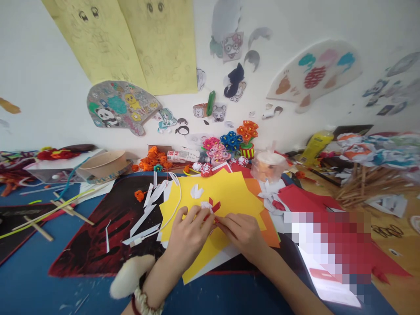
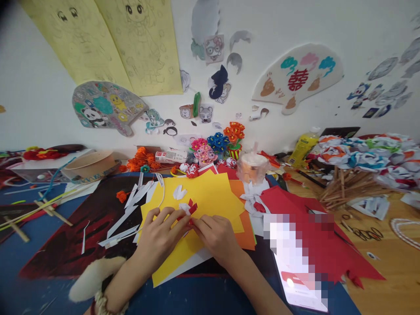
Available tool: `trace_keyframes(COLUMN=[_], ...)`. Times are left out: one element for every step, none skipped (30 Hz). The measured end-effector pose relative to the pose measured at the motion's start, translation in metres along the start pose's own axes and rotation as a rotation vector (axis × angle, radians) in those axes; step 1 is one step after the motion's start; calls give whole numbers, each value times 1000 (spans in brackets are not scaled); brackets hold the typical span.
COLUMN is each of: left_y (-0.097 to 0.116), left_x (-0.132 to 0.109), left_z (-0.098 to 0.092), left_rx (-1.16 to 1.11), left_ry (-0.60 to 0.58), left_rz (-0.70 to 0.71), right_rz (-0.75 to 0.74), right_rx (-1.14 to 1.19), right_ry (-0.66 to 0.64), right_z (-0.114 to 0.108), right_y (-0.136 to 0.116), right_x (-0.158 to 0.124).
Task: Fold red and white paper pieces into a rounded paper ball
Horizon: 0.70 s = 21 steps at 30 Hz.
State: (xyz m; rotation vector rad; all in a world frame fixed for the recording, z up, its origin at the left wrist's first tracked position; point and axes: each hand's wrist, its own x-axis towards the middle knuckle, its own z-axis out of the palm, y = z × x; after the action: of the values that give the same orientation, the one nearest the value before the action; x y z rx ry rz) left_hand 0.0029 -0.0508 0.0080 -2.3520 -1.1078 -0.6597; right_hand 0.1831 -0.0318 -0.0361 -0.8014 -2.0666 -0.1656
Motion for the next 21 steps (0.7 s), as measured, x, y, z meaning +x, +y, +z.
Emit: trace_keyframes(left_y=[1,1,2,2,1,1,1,0,0,-1,-1,-1,-1,-1,-1,-1,-1,-1,-2,-2,-2], left_x=[0,0,0,0,1,1,2,3,4,5,6,6,6,6,6,6,5,4,4,3,3], left_z=[-1,-1,-2,-3,-4,-5,-6,-6,-7,-8,-8,-9,-9,-8,-8,-8,-7,-7,-7,-7,-7], left_rx=[24,41,50,53,48,39,28,17,9,5,3,4,5,6,6,6,4,1,-1,-3,-5], left_ry=[4,3,-1,-4,-3,1,4,9,13,15,16,19,19,19,19,19,19,17,13,10,3], left_rz=[11,21,29,34,37,36,34,33,31,30,29,30,30,32,35,37,37,34,30,26,23], right_rz=[0,2,7,15,25,36,45,55,62,68,73,78,82,86,92,99,108,117,126,134,140], right_rx=[14,31,52,72,89,104,115,125,137,151,166,181,194,204,211,216,220,220,217,211,204], right_ry=[-3,-6,-9,-12,-15,-17,-19,-24,-29,-35,-40,-47,-53,-61,-70,-82,-93,-100,-104,-105,-101], right_z=[0,-1,-1,-1,-2,-2,-2,-2,-2,-1,-1,-1,0,0,0,0,-1,-1,-1,-2,-2], right_y=[0,0,0,0,0,0,0,-1,-1,-1,-1,-1,0,0,0,0,0,0,0,0,1], right_x=[0,0,0,0,1,1,1,1,1,1,0,0,-1,-1,-2,-2,-2,-1,0,0,1])
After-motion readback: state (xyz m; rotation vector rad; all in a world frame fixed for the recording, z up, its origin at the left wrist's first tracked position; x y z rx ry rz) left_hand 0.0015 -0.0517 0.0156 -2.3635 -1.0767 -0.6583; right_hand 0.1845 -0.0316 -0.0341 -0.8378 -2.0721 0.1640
